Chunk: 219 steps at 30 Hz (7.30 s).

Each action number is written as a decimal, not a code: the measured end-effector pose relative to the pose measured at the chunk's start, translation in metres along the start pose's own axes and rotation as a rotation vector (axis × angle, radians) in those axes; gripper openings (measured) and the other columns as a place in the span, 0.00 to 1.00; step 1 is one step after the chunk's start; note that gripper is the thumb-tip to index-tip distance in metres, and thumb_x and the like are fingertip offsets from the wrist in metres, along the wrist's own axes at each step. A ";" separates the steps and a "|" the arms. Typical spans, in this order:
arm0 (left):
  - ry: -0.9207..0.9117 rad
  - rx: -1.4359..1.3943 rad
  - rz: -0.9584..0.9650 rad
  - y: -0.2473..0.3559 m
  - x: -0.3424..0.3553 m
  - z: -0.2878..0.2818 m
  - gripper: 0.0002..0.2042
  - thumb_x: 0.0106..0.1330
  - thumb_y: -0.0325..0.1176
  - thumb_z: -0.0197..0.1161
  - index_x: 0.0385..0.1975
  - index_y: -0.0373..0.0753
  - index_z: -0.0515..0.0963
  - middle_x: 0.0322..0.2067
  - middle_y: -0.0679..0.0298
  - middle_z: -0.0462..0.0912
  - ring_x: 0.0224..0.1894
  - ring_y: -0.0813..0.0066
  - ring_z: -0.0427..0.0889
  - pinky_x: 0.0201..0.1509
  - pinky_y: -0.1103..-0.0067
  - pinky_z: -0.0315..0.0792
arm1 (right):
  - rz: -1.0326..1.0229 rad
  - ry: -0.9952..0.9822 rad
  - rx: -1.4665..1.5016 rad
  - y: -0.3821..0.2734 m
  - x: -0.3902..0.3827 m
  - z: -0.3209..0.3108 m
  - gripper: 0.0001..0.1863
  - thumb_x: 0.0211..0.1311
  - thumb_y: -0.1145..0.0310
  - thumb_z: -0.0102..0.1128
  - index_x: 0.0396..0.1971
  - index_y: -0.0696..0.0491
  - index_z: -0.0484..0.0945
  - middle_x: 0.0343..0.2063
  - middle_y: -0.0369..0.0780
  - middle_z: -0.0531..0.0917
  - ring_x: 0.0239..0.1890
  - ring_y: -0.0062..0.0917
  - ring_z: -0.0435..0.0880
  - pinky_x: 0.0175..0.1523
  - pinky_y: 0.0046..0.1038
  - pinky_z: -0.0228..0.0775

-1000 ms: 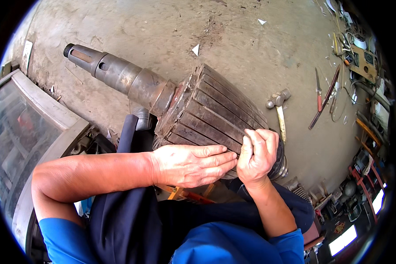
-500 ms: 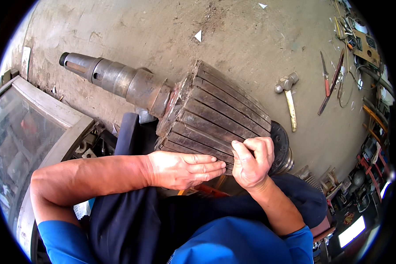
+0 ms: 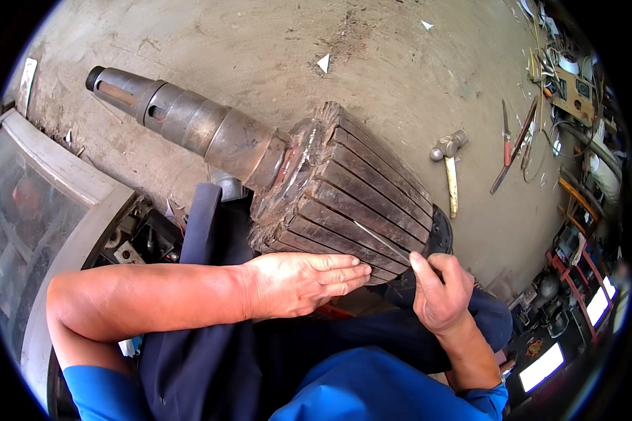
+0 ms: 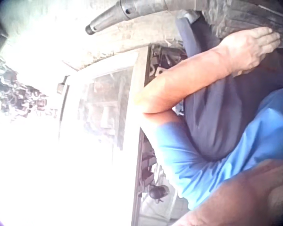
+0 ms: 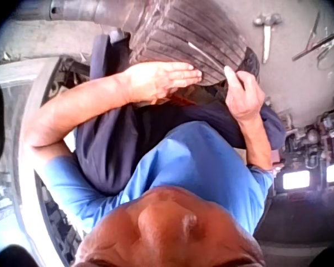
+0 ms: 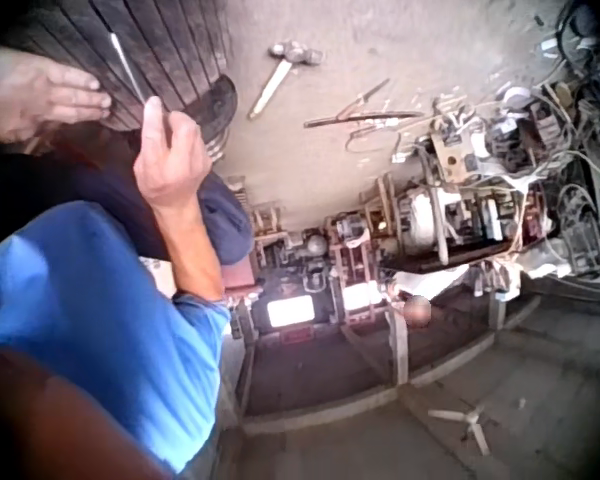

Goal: The person uses a hammer and a metal file to work on a cylindrical mechanical part with parallel grooves. They repeatedly strike the part with the hammer and scrape the grooves with the file, rotating the part to access different sections.

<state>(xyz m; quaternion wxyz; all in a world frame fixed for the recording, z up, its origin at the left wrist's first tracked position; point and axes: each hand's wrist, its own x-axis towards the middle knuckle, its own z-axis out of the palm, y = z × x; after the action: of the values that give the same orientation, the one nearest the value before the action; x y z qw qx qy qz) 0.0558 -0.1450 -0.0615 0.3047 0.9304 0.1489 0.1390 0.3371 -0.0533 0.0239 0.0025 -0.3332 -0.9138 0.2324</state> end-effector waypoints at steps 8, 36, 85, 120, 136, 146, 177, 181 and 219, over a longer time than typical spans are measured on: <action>0.015 -0.058 -0.077 0.003 0.000 0.001 0.20 0.69 0.38 0.59 0.54 0.38 0.91 0.81 0.52 0.65 0.85 0.59 0.59 0.91 0.64 0.49 | -0.066 -0.077 0.022 -0.006 0.040 -0.003 0.19 0.55 0.71 0.68 0.48 0.54 0.91 0.33 0.37 0.79 0.25 0.25 0.81 0.25 0.26 0.74; -0.130 0.056 -0.074 0.003 0.008 -0.010 0.28 0.69 0.37 0.59 0.71 0.38 0.79 0.80 0.63 0.67 0.85 0.68 0.59 0.91 0.62 0.47 | 0.010 -0.028 0.103 0.000 0.033 0.008 0.08 0.55 0.68 0.67 0.34 0.55 0.83 0.29 0.37 0.74 0.22 0.26 0.80 0.22 0.30 0.70; -0.069 0.048 -0.005 0.002 -0.002 -0.007 0.25 0.72 0.43 0.56 0.65 0.40 0.85 0.79 0.59 0.69 0.85 0.61 0.58 0.92 0.59 0.40 | -0.039 -0.005 0.429 -0.030 0.083 -0.012 0.22 0.50 0.75 0.83 0.46 0.54 0.85 0.41 0.42 0.87 0.35 0.33 0.87 0.36 0.31 0.81; -0.119 0.177 0.016 0.010 0.000 -0.006 0.23 0.74 0.46 0.56 0.63 0.49 0.88 0.77 0.63 0.73 0.85 0.62 0.58 0.92 0.56 0.34 | -0.095 0.017 0.488 -0.044 0.129 -0.001 0.17 0.50 0.80 0.78 0.41 0.64 0.85 0.37 0.49 0.90 0.31 0.38 0.90 0.34 0.33 0.85; -0.120 0.139 0.005 0.005 -0.003 -0.012 0.25 0.72 0.44 0.56 0.64 0.42 0.86 0.79 0.58 0.71 0.85 0.59 0.58 0.92 0.60 0.38 | -0.107 0.071 0.401 -0.050 0.083 0.003 0.18 0.57 0.79 0.77 0.47 0.64 0.83 0.43 0.52 0.90 0.38 0.42 0.93 0.40 0.35 0.90; -0.201 0.110 0.023 0.004 0.001 -0.017 0.23 0.72 0.44 0.58 0.60 0.45 0.89 0.77 0.61 0.73 0.85 0.58 0.58 0.91 0.57 0.40 | -0.140 0.030 0.375 -0.064 0.113 -0.004 0.19 0.57 0.82 0.73 0.49 0.64 0.81 0.44 0.54 0.90 0.37 0.45 0.92 0.39 0.37 0.88; -0.161 0.429 -0.002 0.000 0.006 -0.001 0.27 0.89 0.45 0.38 0.79 0.37 0.60 0.74 0.59 0.69 0.75 0.72 0.71 0.82 0.73 0.66 | -0.094 0.299 0.365 -0.061 0.065 0.008 0.13 0.55 0.74 0.75 0.40 0.60 0.85 0.36 0.48 0.90 0.31 0.32 0.89 0.28 0.28 0.83; -0.119 0.340 -0.024 0.001 0.005 -0.002 0.28 0.85 0.42 0.43 0.79 0.36 0.63 0.76 0.57 0.69 0.77 0.66 0.70 0.84 0.69 0.64 | -0.065 0.363 0.380 -0.065 0.064 0.018 0.12 0.52 0.76 0.74 0.38 0.60 0.86 0.33 0.47 0.90 0.30 0.31 0.89 0.28 0.28 0.84; 0.947 -0.255 -0.418 -0.004 -0.015 -0.082 0.17 0.58 0.34 0.78 0.45 0.34 0.87 0.40 0.50 0.87 0.38 0.59 0.89 0.36 0.70 0.83 | -0.155 0.113 0.448 -0.066 0.097 -0.007 0.14 0.55 0.81 0.71 0.41 0.66 0.83 0.39 0.53 0.85 0.31 0.40 0.87 0.33 0.34 0.82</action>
<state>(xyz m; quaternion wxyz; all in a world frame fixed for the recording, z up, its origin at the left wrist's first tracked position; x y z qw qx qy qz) 0.0123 -0.1043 -0.0028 0.3359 0.6717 0.4345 0.4972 0.2226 -0.0354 0.0443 0.1452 -0.2658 -0.8605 0.4096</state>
